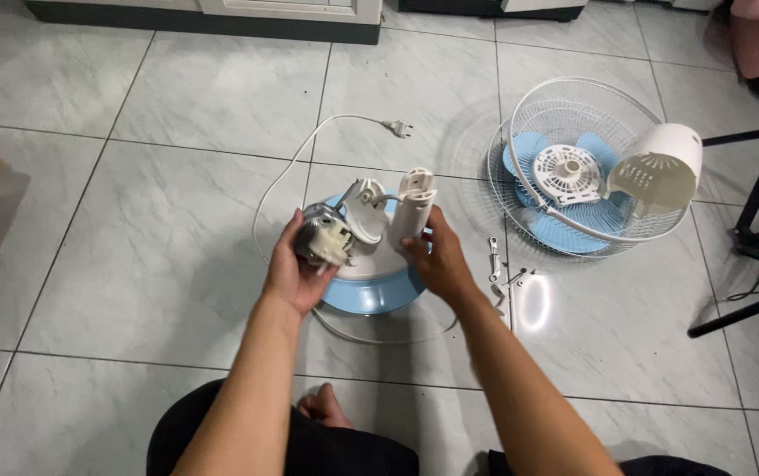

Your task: The person disassembles an electric fan motor assembly using a screwdriver, removing screws and separating the motor from its white plastic housing. The person then reattaches the housing to the fan base and aligns the components.

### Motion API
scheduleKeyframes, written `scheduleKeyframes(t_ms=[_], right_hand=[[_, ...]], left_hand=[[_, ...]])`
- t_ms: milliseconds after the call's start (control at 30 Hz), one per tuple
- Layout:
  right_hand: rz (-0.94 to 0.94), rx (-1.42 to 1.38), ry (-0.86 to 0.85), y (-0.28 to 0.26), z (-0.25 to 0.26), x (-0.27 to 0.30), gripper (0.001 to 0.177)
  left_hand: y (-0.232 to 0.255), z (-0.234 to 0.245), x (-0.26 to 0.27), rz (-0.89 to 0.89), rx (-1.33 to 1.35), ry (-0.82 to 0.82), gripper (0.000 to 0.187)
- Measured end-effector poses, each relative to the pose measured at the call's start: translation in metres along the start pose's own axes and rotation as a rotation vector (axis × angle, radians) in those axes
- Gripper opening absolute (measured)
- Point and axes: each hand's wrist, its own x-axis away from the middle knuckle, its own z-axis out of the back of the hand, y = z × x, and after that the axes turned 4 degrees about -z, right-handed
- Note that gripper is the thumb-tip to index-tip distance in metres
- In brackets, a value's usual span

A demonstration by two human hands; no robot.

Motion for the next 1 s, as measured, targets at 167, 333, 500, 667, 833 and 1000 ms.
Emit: scheduleKeyframes(t_ms=[167,333,500,667,833,1000], right_hand=[[-0.074,-0.041,0.088,-0.015,-0.016,0.013,0.049],[0.066,-0.004,0.233,-0.014,-0.038,0.023,0.053],[0.045,0.159,0.384,-0.018,-0.06,0.04,0.049],[0.113,0.198,0.525,-0.028,-0.074,0.054,0.053],[0.038,0.153,0.405,-0.037,-0.066,0.064,0.057],[0.051,0.165,0.367,-0.043,-0.064,0.077,0.058]], left_hand=[[0.009,-0.004,-0.007,-0.067,-0.199,-0.088,0.048],[0.013,-0.009,-0.016,-0.131,-0.348,0.065,0.036],[0.025,-0.009,-0.03,-0.117,-0.519,-0.071,0.038],[0.032,-0.013,-0.031,-0.173,-0.715,0.0,0.037],[0.031,-0.024,-0.013,-0.238,-0.823,0.093,0.041],[0.024,-0.036,0.016,-0.346,-1.004,-0.035,0.055]])
